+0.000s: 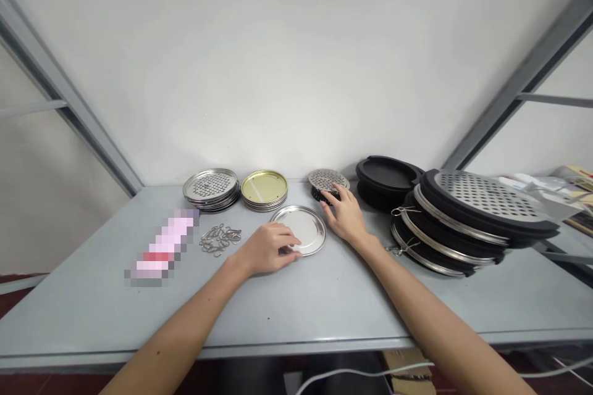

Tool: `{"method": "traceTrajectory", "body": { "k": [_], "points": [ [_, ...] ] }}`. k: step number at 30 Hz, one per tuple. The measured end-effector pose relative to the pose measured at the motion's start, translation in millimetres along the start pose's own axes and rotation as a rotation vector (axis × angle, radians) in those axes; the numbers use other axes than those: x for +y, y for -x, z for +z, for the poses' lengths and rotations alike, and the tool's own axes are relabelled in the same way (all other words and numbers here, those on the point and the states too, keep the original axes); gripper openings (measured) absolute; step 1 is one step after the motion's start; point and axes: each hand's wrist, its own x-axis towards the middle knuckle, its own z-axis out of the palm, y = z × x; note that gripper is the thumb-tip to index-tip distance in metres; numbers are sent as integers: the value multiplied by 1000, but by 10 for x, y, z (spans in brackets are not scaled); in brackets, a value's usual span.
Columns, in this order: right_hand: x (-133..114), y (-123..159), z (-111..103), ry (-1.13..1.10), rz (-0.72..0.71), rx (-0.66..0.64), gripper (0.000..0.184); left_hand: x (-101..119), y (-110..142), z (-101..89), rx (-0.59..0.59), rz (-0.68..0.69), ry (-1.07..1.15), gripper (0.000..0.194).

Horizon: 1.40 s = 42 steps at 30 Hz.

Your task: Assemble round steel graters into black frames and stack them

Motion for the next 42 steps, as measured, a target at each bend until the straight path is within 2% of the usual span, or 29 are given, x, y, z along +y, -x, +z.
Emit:
{"method": "traceTrajectory", "body": {
  "k": [8, 14, 19, 22, 26, 31, 37, 42],
  "points": [
    [-11, 8, 8, 96, 16, -46, 44, -31, 6, -10, 19, -4, -9, 21],
    [-18, -16, -27, 89, -13, -40, 45, -9, 9, -22, 32, -27, -7, 25],
    [53, -36, -57, 69, 23, 32, 42, 13, 17, -39, 24, -59, 4, 45],
    [147, -33, -72, 44, 86, 75, 36, 5, 24, -47, 28, -89, 0, 50],
    [213, -5, -65, -42, 150, 54, 35, -13, 30, -48, 22, -110, -4, 51],
    [165, 14, -44, -83, 151, 50, 35, -8, 28, -47, 23, -104, -16, 51],
    [135, 19, -17, 51, 123, -3, 39, 12, 21, -62, 20, -89, -14, 48],
    [101, 26, -4, 137, 67, -56, 46, 6, 19, -51, 94, -46, -23, 45]
  ]
}}
